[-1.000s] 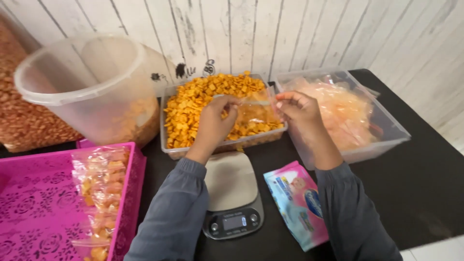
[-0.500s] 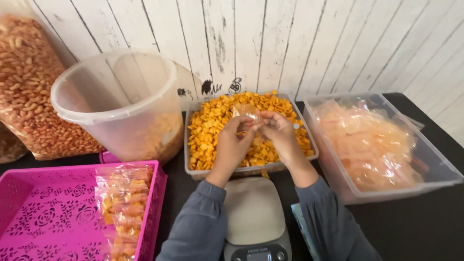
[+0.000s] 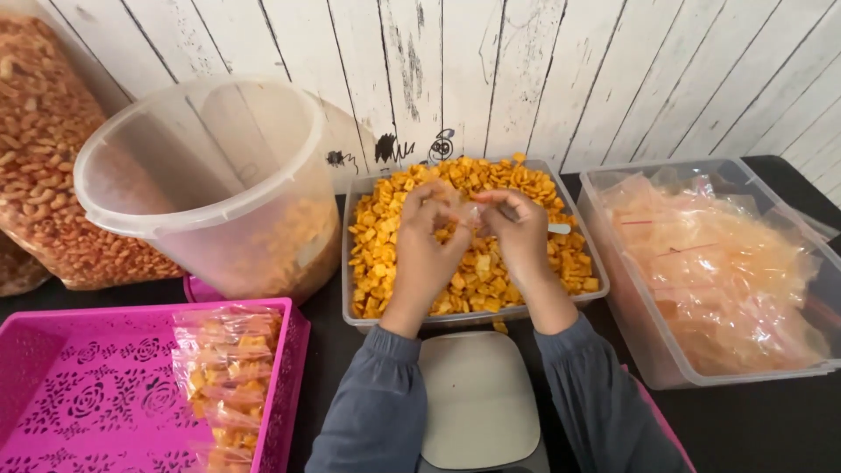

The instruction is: Filling small plastic bags with snacks using a spoon, weighing them on a digital scale, and organizing them in a basket.

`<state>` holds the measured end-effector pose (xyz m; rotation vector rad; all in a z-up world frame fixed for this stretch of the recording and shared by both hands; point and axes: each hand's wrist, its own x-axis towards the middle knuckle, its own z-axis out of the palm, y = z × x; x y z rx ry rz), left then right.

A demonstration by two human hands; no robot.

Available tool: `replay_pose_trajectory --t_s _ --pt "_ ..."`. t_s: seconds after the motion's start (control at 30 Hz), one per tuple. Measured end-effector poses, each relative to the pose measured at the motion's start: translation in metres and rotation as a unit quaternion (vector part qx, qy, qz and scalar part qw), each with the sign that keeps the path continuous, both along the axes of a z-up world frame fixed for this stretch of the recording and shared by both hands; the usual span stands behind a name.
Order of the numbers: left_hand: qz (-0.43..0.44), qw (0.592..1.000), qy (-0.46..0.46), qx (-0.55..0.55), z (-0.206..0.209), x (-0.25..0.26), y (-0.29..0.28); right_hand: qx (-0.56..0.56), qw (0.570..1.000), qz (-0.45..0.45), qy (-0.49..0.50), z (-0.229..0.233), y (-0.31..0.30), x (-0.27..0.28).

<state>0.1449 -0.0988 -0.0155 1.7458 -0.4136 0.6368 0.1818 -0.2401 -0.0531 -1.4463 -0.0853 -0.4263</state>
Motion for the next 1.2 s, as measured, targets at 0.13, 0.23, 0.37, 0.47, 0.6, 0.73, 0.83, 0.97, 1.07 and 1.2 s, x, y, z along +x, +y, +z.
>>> replay_pose_trajectory --t_s 0.13,0.23,0.37,0.47,0.6,0.73,0.83,0.97,1.07,1.2 --pt "-0.040 0.998 -0.019 -0.032 0.014 -0.008 0.005 0.051 0.998 -0.004 0.028 0.015 -0.005 -0.011" --pt "0.022 0.997 0.042 -0.055 -0.004 0.007 0.013 0.090 0.995 0.027 0.037 0.012 -0.016 -0.009" --pt "0.009 0.991 0.091 -0.101 -0.023 0.027 0.023 0.131 0.987 0.068 0.059 0.001 -0.028 0.000" --pt "0.039 0.993 0.076 -0.082 -0.015 0.014 0.023 0.125 0.988 0.067 0.064 0.004 -0.026 -0.004" --pt "0.122 0.987 -0.042 0.100 -0.010 0.006 0.017 0.086 0.992 0.057 0.071 0.008 -0.026 -0.007" --pt "0.068 0.963 -0.038 0.259 0.011 -0.006 0.017 0.065 0.992 0.085 0.061 0.016 -0.023 -0.014" --pt "0.050 0.948 -0.074 0.304 0.001 -0.001 0.014 0.003 0.995 0.093 0.034 0.021 -0.016 -0.019" --pt "0.065 0.946 -0.114 0.296 -0.011 0.007 0.014 -0.052 0.994 0.098 0.014 0.029 -0.014 -0.026" --pt "0.077 0.949 -0.133 0.275 -0.011 0.011 0.016 -0.086 0.991 0.097 0.014 0.044 -0.014 -0.036" --pt "0.120 0.955 -0.147 0.229 -0.013 0.017 0.023 -0.393 0.915 -0.087 -0.011 0.011 -0.065 -0.001"
